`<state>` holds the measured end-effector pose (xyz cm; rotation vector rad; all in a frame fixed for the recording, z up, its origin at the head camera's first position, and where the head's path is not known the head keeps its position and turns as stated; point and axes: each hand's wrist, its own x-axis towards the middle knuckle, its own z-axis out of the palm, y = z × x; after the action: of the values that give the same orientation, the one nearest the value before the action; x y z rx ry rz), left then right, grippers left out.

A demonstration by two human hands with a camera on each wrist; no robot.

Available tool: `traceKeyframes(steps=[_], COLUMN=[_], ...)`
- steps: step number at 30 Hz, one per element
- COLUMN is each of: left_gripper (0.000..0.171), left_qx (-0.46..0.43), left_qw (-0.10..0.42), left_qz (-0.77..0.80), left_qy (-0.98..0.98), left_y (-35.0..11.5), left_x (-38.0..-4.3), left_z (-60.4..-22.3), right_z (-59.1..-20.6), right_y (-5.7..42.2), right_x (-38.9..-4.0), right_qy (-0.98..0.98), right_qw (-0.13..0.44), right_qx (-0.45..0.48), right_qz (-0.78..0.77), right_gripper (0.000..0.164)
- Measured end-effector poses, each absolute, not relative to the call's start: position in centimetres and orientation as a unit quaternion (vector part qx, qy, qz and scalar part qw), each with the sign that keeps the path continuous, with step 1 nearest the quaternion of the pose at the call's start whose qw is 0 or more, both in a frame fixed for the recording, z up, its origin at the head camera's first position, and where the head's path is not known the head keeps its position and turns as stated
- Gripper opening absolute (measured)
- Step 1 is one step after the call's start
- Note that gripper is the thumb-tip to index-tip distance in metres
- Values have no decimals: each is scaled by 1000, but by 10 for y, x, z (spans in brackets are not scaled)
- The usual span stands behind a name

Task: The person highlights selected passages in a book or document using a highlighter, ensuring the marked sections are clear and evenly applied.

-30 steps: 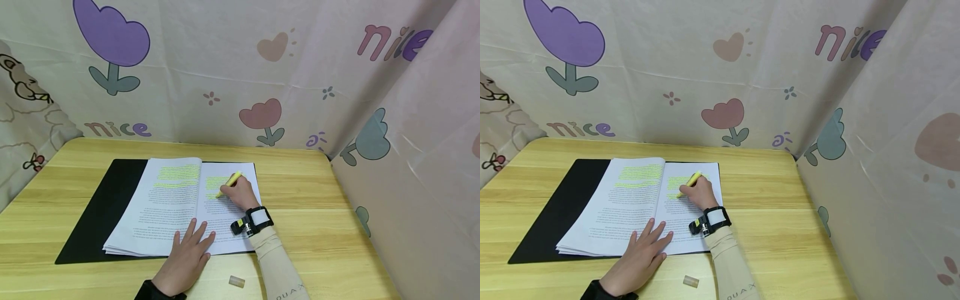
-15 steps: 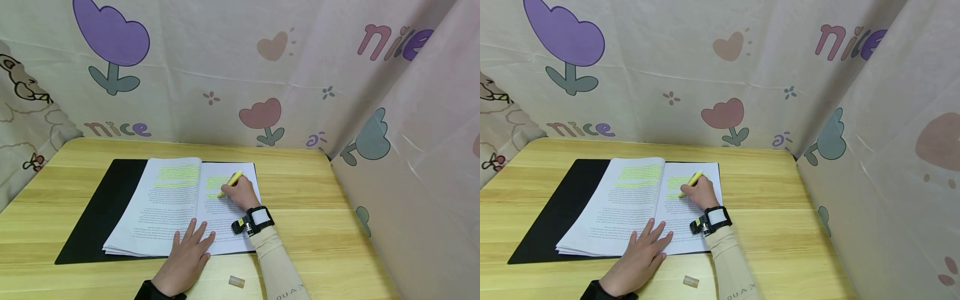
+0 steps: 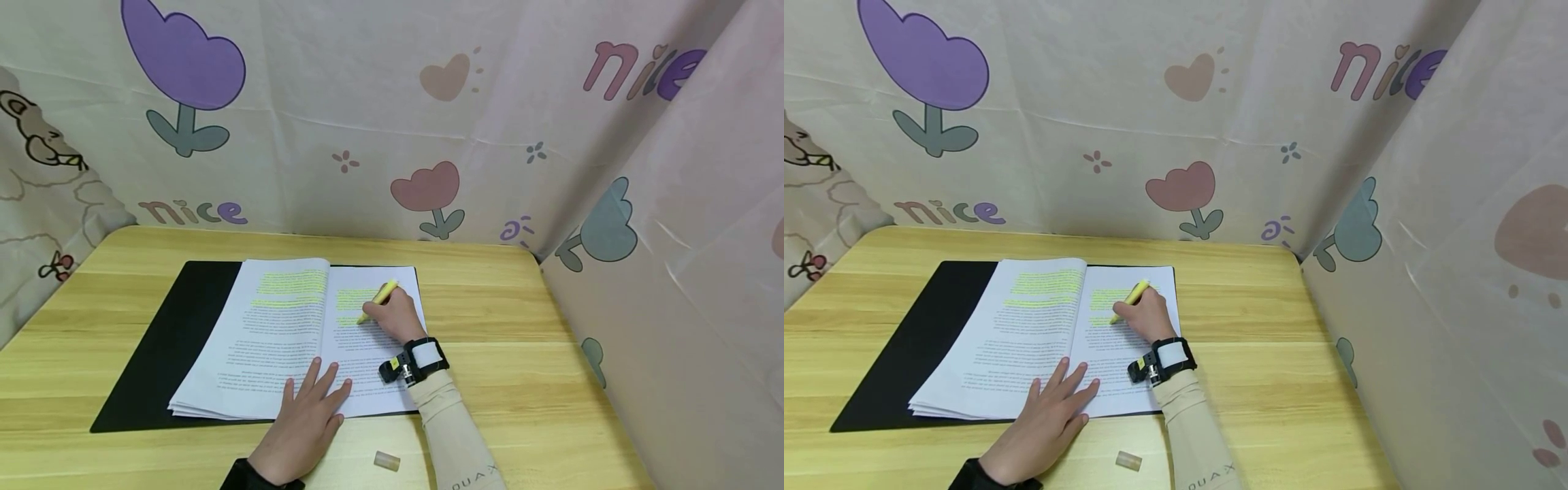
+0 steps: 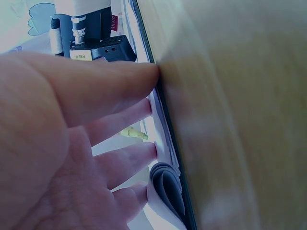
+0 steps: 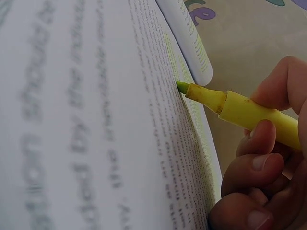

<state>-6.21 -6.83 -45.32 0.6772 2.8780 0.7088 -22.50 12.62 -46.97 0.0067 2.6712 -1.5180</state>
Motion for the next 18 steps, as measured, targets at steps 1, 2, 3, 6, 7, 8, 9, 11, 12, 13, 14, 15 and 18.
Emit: traceKeyframes(steps=[1,2,3,6,7,8,9,11,12,13,14,15,18], left_gripper=[43,43,43,43,43,43,43,43,44,44,44,44,44], left_qx=[222,222,221,220,220,220,221,222,222,223,223,223,223], left_qw=[52,53,54,55,55,54,53,51,50,48,48,47,47], left_qz=[233,233,233,234,235,234,234,232,231,229,229,228,229], left_qy=[945,945,946,945,945,945,945,946,946,946,946,947,946], left_y=[-68,-68,-68,-68,-68,-68,-68,-68,-69,-69,-69,-69,-69], left_x=[-62,-62,-62,-62,-62,-62,-62,-62,-62,-62,-61,-61,-61], left_z=[-453,-453,-453,-453,-454,-454,-454,-454,-455,-455,-455,-455,-455], right_z=[-470,-470,-470,-470,-470,-470,-469,-469,-469,-469,-469,-469,-468], right_y=[126,126,126,126,126,126,126,126,126,126,126,126,127], right_x=[-225,-225,-225,-226,-226,-226,-225,-225,-225,-225,-225,-225,-225], right_qy=[868,868,868,869,869,869,869,869,869,869,869,869,870], right_qw=[35,35,35,34,33,32,31,31,31,32,32,33,34], right_qx=[2,2,2,1,0,-1,-1,-2,-2,-3,-2,-2,-2], right_qz=[-495,-496,-495,-494,-494,-494,-493,-493,-493,-493,-493,-493,-492], right_gripper=[24,24,24,24,24,24,25,25,25,26,26,26,26])
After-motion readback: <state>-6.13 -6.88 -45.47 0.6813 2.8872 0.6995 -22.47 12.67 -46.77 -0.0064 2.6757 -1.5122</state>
